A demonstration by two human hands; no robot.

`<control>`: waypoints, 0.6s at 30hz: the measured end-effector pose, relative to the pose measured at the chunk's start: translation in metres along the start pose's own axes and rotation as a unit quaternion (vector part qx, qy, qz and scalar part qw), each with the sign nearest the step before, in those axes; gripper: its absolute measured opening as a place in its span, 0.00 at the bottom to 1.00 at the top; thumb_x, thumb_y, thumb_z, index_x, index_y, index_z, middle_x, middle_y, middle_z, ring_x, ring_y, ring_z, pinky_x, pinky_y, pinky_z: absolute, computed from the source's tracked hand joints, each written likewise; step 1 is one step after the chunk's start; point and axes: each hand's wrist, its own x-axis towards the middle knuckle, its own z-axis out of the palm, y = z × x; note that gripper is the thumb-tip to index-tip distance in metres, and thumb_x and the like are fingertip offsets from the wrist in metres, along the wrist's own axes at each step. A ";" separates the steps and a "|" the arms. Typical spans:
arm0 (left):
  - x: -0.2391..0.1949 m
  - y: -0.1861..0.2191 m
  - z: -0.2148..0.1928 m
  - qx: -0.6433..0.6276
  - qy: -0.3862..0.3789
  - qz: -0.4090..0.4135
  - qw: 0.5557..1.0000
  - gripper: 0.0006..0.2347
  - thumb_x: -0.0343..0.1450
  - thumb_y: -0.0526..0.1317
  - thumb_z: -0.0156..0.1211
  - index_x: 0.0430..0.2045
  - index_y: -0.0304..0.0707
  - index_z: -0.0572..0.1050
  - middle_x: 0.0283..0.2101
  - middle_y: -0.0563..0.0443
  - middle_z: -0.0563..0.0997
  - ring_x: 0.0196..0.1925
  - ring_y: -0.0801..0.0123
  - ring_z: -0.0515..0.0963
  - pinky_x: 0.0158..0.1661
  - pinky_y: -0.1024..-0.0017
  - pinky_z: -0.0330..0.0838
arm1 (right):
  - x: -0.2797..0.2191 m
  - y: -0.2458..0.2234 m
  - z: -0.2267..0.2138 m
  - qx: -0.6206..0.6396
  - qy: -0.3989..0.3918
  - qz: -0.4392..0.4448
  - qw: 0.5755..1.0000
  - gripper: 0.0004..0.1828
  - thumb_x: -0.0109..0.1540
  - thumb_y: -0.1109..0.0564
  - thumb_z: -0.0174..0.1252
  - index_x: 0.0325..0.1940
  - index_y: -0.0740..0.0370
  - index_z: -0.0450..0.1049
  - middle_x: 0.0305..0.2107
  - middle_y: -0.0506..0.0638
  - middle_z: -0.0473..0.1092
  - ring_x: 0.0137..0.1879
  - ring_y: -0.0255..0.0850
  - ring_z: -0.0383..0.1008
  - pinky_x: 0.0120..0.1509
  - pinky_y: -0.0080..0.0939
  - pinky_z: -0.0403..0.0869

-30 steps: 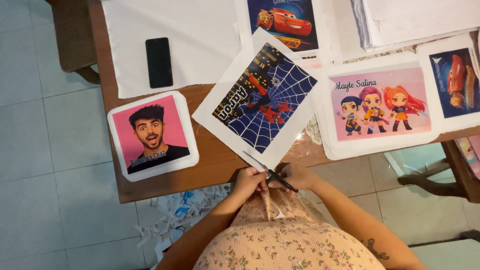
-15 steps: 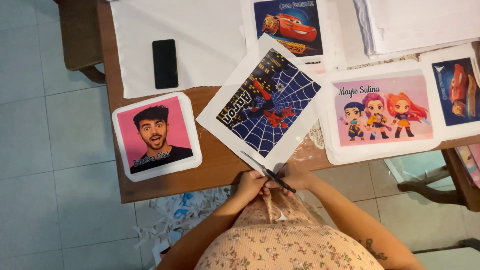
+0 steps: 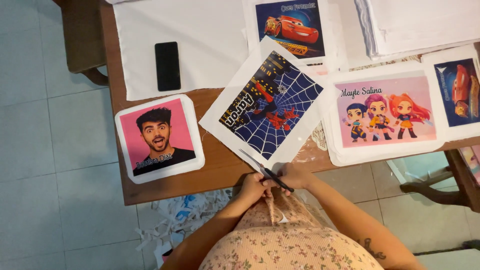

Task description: Cutting out various printed graphics and characters from paper sheets using scissors.

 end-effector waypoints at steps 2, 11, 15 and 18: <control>0.001 -0.001 0.000 0.015 0.008 -0.006 1.000 0.07 0.71 0.32 0.56 0.29 0.21 0.77 0.17 0.33 0.79 0.21 0.58 0.84 0.23 0.76 0.79 | -0.011 -0.011 -0.006 -0.040 -0.003 0.018 0.999 0.14 0.50 0.37 0.62 0.20 0.45 0.82 0.13 0.37 0.75 0.23 0.32 0.79 0.46 0.25 0.70; -0.013 0.022 0.000 0.040 0.008 -0.003 0.999 0.08 0.67 0.32 0.58 0.14 0.32 0.76 0.14 0.43 0.79 0.18 0.66 0.83 0.21 0.80 0.78 | -0.018 -0.024 -0.013 0.029 -0.011 0.034 0.999 0.09 0.50 0.50 0.64 0.23 0.56 0.83 0.17 0.44 0.77 0.24 0.35 0.81 0.44 0.26 0.74; -0.014 0.020 0.000 0.025 0.016 0.000 1.000 0.11 0.66 0.32 0.61 0.08 0.34 0.76 0.13 0.44 0.79 0.17 0.67 0.82 0.21 0.80 0.78 | -0.020 -0.032 -0.016 0.039 -0.013 0.026 0.999 0.10 0.50 0.50 0.65 0.26 0.58 0.83 0.19 0.47 0.78 0.26 0.37 0.82 0.46 0.30 0.76; -0.018 0.026 0.002 0.056 0.016 -0.004 0.998 0.13 0.65 0.33 0.61 0.05 0.39 0.75 0.12 0.47 0.79 0.16 0.71 0.81 0.19 0.82 0.76 | -0.017 -0.030 -0.013 0.050 -0.006 0.026 0.998 0.11 0.51 0.50 0.65 0.29 0.59 0.83 0.20 0.49 0.78 0.26 0.38 0.82 0.46 0.31 0.76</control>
